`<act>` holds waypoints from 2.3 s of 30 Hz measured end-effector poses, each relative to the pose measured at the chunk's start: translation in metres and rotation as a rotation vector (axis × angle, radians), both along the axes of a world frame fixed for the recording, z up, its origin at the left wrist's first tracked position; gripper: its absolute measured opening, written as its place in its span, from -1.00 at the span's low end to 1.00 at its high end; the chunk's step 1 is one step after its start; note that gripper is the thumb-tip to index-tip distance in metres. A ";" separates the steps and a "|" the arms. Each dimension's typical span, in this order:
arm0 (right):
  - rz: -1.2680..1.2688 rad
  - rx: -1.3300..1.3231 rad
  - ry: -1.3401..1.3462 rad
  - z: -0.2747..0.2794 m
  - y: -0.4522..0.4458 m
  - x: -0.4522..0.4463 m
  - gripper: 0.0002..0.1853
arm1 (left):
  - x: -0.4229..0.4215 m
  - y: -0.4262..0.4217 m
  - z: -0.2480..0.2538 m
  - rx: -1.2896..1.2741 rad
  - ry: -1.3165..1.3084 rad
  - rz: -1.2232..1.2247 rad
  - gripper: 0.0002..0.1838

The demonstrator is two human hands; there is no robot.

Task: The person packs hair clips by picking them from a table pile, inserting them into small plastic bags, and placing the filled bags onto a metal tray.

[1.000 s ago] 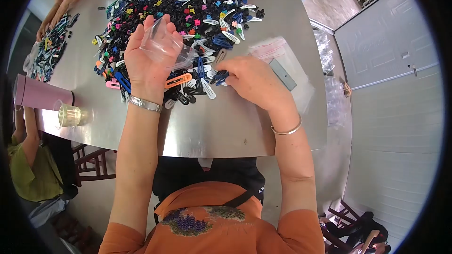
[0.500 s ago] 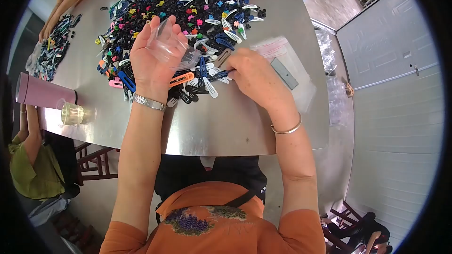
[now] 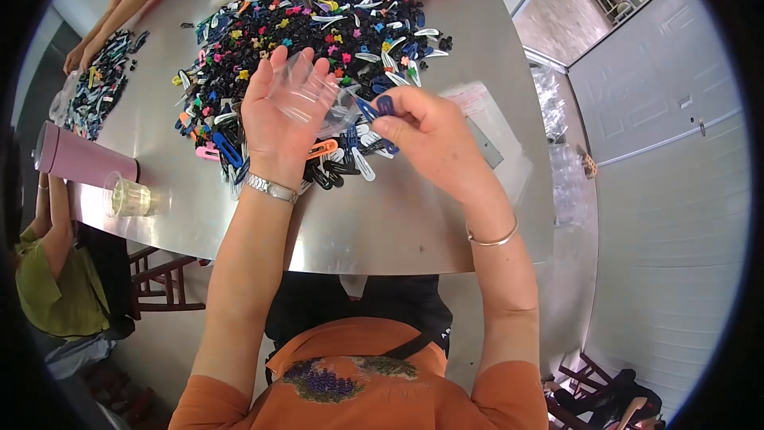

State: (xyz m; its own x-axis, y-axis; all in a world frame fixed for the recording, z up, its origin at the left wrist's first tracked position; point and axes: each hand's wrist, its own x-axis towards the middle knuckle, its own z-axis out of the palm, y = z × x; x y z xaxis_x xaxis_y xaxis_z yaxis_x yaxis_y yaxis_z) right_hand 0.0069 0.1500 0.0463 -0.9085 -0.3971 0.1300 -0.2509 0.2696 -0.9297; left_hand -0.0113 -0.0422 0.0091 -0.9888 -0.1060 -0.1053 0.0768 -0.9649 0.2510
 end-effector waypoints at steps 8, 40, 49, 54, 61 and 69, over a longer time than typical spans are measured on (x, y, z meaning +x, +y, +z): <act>0.023 0.507 0.601 0.011 -0.027 -0.003 -0.88 | 0.003 0.007 0.000 -0.018 0.008 0.018 -0.55; -0.019 0.574 0.423 -0.038 -0.008 -0.061 -0.83 | -0.004 -0.021 0.002 0.302 0.006 -0.051 -0.67; -0.115 0.594 0.564 -0.043 -0.031 -0.049 -0.85 | -0.002 -0.011 -0.001 0.270 -0.029 -0.075 -0.68; -0.053 0.632 0.479 -0.042 -0.021 -0.057 -0.85 | -0.004 -0.014 -0.002 0.251 -0.055 -0.041 -0.68; -0.049 0.457 0.461 -0.038 -0.018 -0.057 -0.85 | -0.004 -0.015 -0.003 0.254 -0.024 -0.040 -0.69; -0.108 0.137 0.103 -0.014 -0.021 -0.047 -0.87 | -0.003 -0.011 0.003 0.148 -0.090 0.038 -0.68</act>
State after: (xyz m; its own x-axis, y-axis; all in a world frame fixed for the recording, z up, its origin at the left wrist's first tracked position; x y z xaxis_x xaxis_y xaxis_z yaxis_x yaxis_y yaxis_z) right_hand -0.0401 0.1291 0.0322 -0.9314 -0.3186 0.1759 -0.3057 0.4228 -0.8531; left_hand -0.0144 -0.0534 0.0118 -0.9703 -0.1195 -0.2105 0.0970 -0.9887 0.1142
